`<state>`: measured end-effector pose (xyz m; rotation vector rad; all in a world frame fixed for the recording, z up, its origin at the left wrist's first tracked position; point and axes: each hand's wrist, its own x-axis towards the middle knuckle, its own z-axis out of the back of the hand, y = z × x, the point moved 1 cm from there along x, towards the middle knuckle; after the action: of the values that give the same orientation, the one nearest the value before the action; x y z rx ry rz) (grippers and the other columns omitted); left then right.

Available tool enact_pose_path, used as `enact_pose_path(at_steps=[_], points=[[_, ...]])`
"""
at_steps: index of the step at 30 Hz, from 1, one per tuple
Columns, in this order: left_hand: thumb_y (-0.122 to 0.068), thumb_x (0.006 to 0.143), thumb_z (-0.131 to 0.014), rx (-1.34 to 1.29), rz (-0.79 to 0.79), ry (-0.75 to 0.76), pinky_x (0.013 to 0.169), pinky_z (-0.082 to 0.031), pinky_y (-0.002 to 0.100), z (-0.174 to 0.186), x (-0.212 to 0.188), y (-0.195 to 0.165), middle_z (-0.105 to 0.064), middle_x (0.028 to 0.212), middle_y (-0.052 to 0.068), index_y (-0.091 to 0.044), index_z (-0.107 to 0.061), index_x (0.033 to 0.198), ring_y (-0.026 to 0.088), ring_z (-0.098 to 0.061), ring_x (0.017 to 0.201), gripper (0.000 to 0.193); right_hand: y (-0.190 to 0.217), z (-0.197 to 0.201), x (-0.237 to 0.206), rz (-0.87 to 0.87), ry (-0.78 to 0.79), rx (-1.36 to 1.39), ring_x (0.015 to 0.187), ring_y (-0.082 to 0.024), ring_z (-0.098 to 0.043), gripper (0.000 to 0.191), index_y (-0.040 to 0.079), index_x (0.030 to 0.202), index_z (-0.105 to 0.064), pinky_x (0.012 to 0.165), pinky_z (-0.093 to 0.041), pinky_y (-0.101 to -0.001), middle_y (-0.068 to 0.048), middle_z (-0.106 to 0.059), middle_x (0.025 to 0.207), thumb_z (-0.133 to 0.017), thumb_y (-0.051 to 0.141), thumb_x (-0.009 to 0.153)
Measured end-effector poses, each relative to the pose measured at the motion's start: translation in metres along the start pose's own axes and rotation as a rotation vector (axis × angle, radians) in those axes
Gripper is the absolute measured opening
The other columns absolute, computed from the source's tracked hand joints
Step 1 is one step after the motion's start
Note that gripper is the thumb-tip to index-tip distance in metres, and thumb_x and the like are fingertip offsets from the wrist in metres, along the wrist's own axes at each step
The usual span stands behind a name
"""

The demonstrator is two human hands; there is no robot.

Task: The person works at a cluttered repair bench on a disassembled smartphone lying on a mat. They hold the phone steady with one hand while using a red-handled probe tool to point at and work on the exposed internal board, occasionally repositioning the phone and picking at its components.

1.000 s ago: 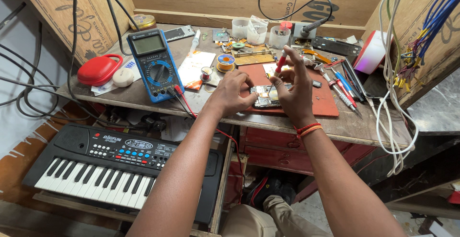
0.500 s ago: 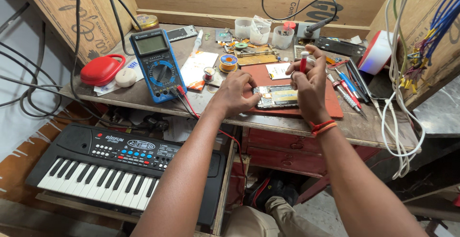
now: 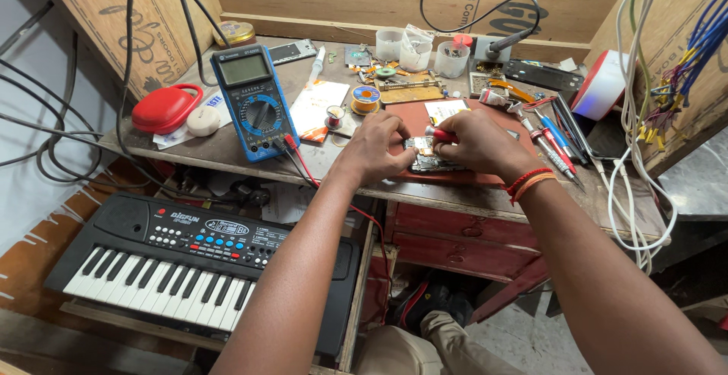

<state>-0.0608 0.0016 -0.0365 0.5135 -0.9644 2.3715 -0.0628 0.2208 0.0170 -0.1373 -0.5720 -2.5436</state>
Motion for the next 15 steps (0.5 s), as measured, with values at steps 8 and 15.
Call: enact_pose_path(at_steps=[8,15], points=[[-0.034,0.080,-0.077,-0.002,-0.015,-0.008,0.105,-0.045,0.040,-0.002,-0.001,0.001,-0.066,0.112,0.012,-0.007,-0.070,0.096,0.031,-0.059,0.117,0.032,0.012,0.004,0.007,-0.050,0.090,-0.198,0.071,-0.036,-0.069,0.025,0.001,0.091,-0.076,0.071,-0.053,-0.0450,-0.022,-0.071,0.076,-0.078,0.024,0.081],[-0.033,0.080,-0.076,0.005,0.001,0.003,0.106,-0.044,0.040,-0.001,-0.001,0.000,-0.066,0.112,0.012,-0.007,-0.071,0.096,0.030,-0.058,0.117,0.031,0.028,0.011,0.016,-0.060,0.166,-0.368,0.071,-0.039,-0.067,0.029,-0.001,0.085,-0.076,0.072,-0.053,-0.0470,-0.025,-0.069,0.077,-0.075,0.028,0.084]])
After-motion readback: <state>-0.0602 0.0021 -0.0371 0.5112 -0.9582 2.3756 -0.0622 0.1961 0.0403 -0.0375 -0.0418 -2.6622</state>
